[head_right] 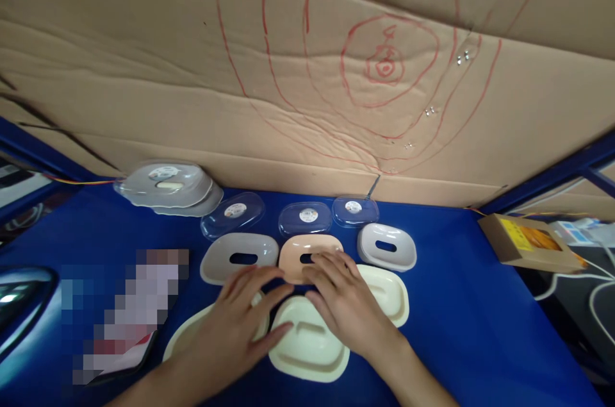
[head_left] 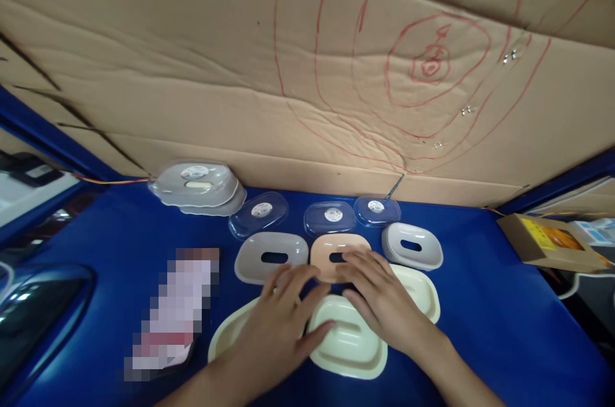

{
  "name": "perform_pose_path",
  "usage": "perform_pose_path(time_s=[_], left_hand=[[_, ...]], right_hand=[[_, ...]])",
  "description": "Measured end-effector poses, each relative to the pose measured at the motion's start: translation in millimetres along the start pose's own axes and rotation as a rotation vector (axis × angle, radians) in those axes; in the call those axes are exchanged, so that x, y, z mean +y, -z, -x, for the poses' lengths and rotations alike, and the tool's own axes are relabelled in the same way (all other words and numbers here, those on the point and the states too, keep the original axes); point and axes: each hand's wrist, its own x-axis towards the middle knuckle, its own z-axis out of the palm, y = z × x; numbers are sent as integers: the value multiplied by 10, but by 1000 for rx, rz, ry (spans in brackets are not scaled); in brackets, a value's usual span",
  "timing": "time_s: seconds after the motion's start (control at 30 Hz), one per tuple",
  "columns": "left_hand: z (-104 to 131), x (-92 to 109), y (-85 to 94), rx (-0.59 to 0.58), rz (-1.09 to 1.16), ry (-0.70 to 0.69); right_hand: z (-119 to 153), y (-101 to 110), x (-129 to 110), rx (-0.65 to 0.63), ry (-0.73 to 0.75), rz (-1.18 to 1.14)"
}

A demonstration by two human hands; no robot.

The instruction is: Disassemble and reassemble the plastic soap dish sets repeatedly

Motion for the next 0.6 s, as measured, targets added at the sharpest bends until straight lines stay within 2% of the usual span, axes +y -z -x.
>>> perform_pose_path(time_s=[0.1,0.2,0.27,0.43,0.6], left_hand=[[-57,-253,61,91,-102,148],[-71,-484,79,40,-217,251],[-64,-567,65,4,-260,319],[-47,-581,10,11,-329,402],[98,-483,72,22,-297,375]], right_hand=[[43,-56,-126,-59,43,13],[103,-131,-225,-125,66,23],[127,-175,-246,-158,70,31],[94,-234,-171,-181,75,26],[14,-212,12,-85,27,91]])
